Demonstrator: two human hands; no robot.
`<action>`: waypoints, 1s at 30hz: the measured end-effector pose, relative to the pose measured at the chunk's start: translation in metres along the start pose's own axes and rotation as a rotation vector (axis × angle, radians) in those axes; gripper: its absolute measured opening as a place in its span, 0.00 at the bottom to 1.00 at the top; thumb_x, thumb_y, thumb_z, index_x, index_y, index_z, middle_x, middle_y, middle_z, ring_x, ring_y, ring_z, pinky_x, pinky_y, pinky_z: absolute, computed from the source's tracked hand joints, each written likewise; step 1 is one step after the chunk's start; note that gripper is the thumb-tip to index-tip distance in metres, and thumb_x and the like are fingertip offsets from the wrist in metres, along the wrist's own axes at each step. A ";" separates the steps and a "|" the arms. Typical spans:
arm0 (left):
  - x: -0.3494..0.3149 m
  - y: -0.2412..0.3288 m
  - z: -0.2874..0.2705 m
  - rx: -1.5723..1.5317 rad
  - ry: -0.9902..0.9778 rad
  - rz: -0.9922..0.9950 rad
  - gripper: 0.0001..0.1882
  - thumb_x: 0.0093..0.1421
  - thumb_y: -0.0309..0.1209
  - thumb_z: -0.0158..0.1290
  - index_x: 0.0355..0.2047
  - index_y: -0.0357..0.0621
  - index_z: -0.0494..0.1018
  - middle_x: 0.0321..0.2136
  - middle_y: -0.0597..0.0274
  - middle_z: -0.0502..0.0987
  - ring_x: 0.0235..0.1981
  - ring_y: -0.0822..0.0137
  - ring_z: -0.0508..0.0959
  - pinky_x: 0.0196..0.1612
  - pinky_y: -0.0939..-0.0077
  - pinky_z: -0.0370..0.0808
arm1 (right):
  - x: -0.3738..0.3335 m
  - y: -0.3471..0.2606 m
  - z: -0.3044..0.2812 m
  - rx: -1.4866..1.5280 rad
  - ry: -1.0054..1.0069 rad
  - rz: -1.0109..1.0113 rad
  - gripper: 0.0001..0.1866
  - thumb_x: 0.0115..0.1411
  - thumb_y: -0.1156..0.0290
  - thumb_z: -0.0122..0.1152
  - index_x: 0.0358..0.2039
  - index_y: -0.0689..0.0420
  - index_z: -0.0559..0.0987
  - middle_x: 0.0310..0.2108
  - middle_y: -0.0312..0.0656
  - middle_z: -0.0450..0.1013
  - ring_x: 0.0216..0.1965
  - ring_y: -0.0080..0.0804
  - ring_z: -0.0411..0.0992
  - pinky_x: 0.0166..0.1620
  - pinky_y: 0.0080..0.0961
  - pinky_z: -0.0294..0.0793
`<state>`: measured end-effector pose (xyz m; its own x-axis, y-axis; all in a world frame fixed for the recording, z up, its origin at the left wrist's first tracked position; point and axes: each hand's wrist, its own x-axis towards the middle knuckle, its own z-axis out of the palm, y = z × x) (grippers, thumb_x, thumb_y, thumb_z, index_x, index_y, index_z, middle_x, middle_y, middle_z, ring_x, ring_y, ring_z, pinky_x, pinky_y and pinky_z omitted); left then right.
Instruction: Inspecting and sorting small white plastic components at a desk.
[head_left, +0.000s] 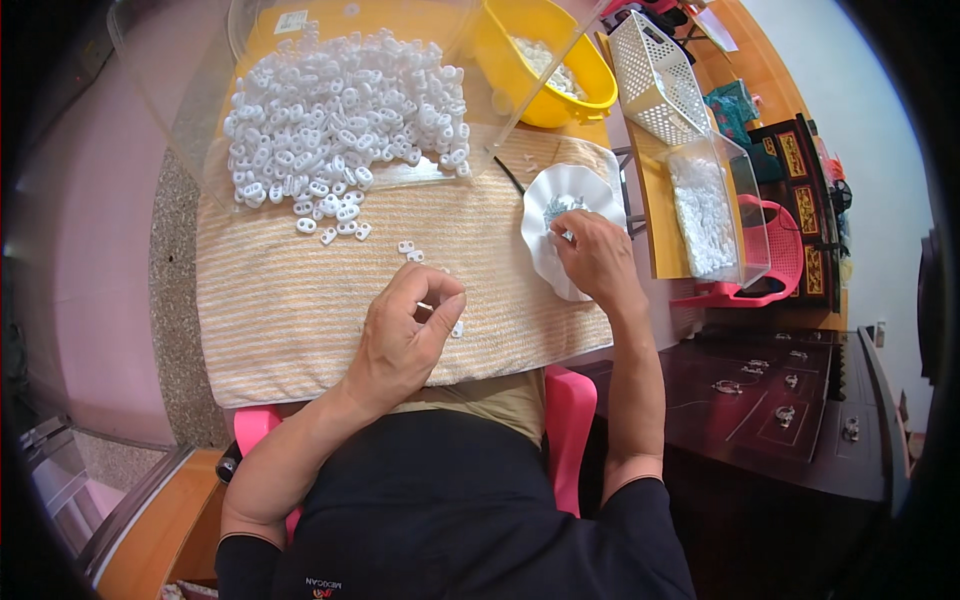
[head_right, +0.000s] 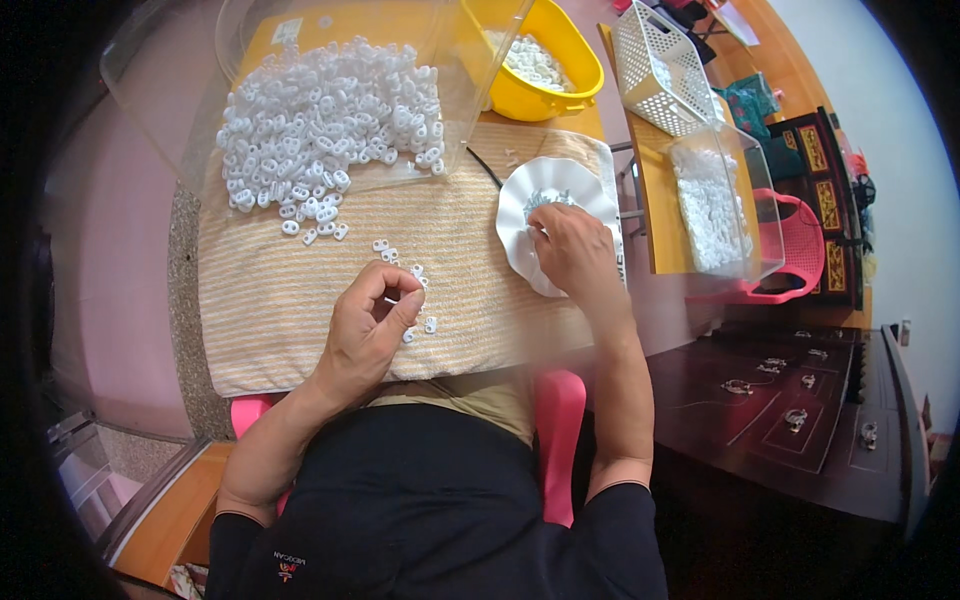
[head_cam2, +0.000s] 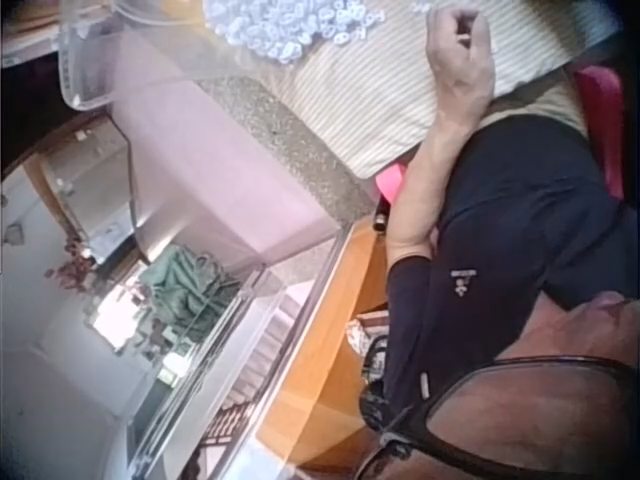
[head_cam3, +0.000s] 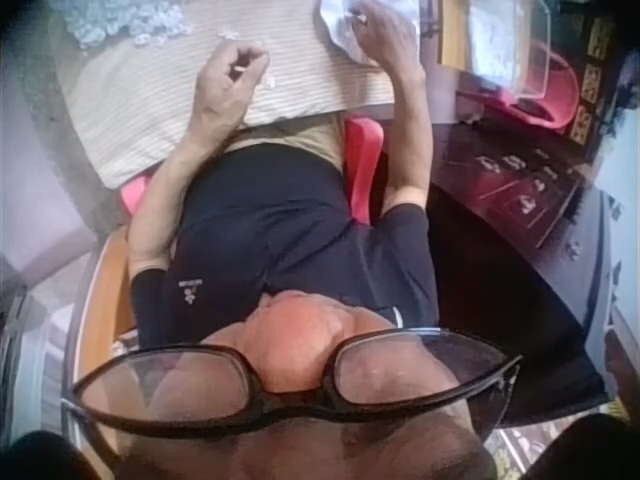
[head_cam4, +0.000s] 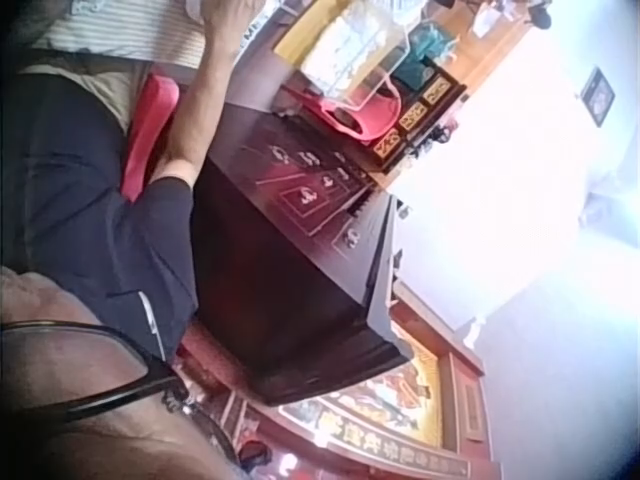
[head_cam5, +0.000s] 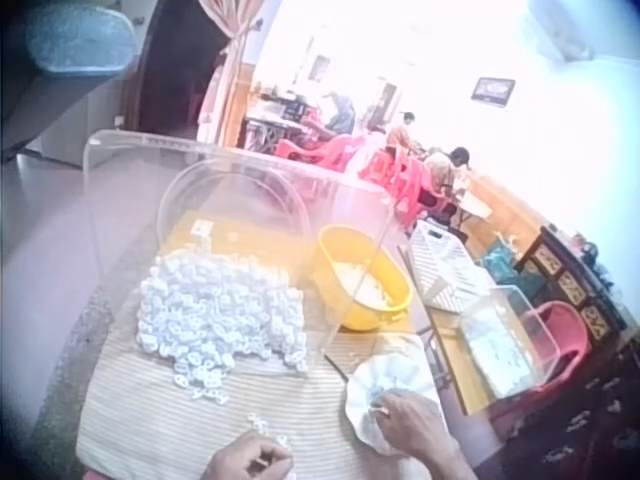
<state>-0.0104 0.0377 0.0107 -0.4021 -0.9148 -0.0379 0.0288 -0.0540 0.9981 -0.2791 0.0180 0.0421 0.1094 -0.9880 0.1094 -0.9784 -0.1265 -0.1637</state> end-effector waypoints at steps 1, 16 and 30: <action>0.000 0.000 0.000 0.009 0.000 0.003 0.06 0.61 0.27 0.53 0.35 0.35 0.72 0.30 0.58 0.73 0.30 0.68 0.75 0.33 0.75 0.76 | 0.002 0.000 -0.001 -0.001 -0.001 0.000 0.07 0.51 0.74 0.63 0.31 0.58 0.78 0.31 0.44 0.76 0.34 0.44 0.75 0.38 0.35 0.73; 0.000 -0.006 0.001 -0.077 0.002 -0.070 0.07 0.61 0.28 0.54 0.35 0.36 0.73 0.29 0.61 0.73 0.29 0.72 0.74 0.33 0.78 0.74 | 0.006 0.004 0.001 0.126 -0.140 0.095 0.06 0.54 0.72 0.59 0.31 0.59 0.77 0.31 0.50 0.77 0.35 0.49 0.75 0.41 0.39 0.73; 0.000 -0.010 0.001 -0.101 -0.005 -0.086 0.07 0.61 0.28 0.54 0.34 0.36 0.73 0.28 0.61 0.74 0.28 0.73 0.74 0.32 0.78 0.72 | 0.018 0.000 -0.003 0.120 -0.206 0.080 0.05 0.51 0.76 0.60 0.29 0.64 0.77 0.26 0.51 0.76 0.30 0.47 0.77 0.36 0.34 0.74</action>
<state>-0.0122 0.0384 0.0007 -0.4115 -0.9031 -0.1226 0.0856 -0.1722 0.9813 -0.2777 0.0006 0.0468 0.0780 -0.9910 -0.1092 -0.9589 -0.0446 -0.2802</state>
